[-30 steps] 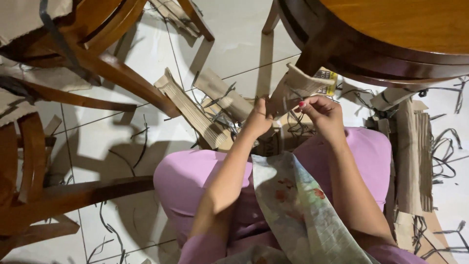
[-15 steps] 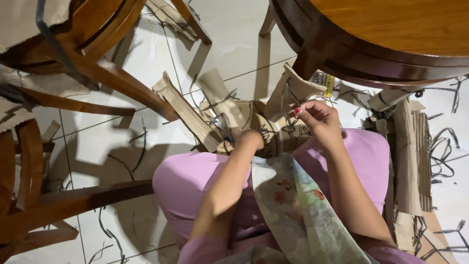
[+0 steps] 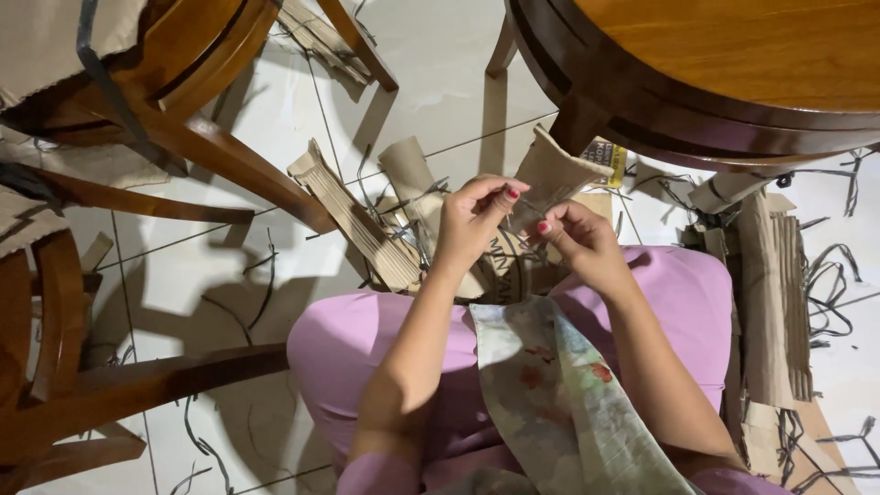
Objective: Wrapping wooden furniture legs with protective cardboard strips and securing them with plastic ties.
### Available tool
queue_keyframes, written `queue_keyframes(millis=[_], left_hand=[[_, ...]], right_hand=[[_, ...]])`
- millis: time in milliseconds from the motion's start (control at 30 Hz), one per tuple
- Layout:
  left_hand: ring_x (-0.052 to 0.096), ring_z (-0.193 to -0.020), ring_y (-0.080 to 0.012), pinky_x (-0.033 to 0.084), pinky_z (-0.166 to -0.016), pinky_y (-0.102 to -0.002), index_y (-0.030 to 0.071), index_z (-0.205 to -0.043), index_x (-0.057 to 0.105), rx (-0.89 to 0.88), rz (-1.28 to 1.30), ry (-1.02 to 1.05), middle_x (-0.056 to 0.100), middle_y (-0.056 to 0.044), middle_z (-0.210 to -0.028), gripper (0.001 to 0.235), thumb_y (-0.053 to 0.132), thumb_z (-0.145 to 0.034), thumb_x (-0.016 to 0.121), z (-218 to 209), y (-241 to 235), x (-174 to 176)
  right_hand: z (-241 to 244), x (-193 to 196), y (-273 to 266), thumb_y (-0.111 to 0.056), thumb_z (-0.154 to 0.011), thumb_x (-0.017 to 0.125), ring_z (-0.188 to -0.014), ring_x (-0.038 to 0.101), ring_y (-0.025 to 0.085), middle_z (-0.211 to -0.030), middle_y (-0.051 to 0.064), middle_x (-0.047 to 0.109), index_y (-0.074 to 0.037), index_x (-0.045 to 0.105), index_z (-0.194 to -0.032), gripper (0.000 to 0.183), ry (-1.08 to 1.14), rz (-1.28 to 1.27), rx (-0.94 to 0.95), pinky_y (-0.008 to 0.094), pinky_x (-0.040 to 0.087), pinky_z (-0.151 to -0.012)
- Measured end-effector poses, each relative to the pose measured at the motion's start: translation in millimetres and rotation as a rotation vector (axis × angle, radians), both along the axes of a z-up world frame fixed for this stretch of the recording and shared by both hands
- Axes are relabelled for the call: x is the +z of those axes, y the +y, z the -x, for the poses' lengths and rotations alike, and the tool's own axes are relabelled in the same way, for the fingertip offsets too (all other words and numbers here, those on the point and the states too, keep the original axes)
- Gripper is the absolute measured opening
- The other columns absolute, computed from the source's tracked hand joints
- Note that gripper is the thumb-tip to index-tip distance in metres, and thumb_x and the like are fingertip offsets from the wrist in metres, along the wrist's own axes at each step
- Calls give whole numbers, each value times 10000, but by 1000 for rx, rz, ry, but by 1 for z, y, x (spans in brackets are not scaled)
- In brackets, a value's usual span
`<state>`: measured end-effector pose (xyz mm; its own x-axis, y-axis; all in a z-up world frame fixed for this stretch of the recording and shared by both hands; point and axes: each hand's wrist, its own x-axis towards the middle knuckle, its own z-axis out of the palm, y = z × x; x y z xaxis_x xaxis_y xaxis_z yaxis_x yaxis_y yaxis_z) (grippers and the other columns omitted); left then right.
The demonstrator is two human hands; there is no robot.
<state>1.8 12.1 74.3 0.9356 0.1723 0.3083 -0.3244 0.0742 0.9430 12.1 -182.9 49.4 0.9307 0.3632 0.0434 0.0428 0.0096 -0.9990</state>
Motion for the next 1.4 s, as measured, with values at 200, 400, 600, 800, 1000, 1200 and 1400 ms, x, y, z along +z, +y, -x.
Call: queue_keyframes(millis=[200,400,600,800,1000,1200,1400], left_hand=[[759,-745,-187,644,-628,-273,21,-1007,785,91,62,-20,747,-106,-934,118,124,-963,750,1,-9,1],[733,-753,-180,627,-650,-284,-9,-1025,772,171,40,-24,739,-147,-928,158,135,-961,761,6,-2,11],[758,-739,-196,624,-642,-278,16,-950,779,111,34,-37,758,-122,-893,103,118,-940,766,2,-10,0],[621,-818,-113,493,-698,-214,96,-1077,733,-89,-153,-17,735,-42,-993,117,116,-962,721,5,-16,-5],[566,-1291,-348,520,-1124,-475,30,-1430,408,138,-310,53,525,-216,-1436,792,289,-819,841,-9,-26,-26],[610,-1278,-378,535,-1088,-422,7,-1458,400,305,-311,135,580,-278,-1402,894,365,-770,844,-29,-66,-32],[700,-793,-197,587,-667,-301,-30,-1267,590,448,-448,-133,741,-111,-957,518,248,-885,802,-36,-80,-38]], right_hand=[[13,8,7,-70,-924,752,-621,614,115,-773,48,630,14,537,-1357,491,-1,-75,59,243,503,-624],[18,21,-9,-112,-1010,707,-607,637,203,-749,114,738,-64,790,-1097,130,-325,297,-141,316,521,-661],[27,75,-35,-190,-1068,535,-786,701,404,-808,247,722,-59,714,-1065,222,-3,694,0,496,533,-785],[10,86,-82,-129,-822,573,-741,694,247,-861,75,759,-124,656,-984,182,-85,1025,345,373,474,-663],[9,77,-119,-182,-1041,489,-858,765,197,-962,23,844,-128,744,-1047,261,94,981,219,343,535,-791],[5,82,-107,-146,-1067,449,-589,599,294,-900,171,770,-69,764,-1132,330,132,993,-205,421,418,-614],[-3,51,-112,-142,-1060,518,-525,577,281,-752,156,732,-86,791,-1140,290,29,965,-363,414,401,-528]])
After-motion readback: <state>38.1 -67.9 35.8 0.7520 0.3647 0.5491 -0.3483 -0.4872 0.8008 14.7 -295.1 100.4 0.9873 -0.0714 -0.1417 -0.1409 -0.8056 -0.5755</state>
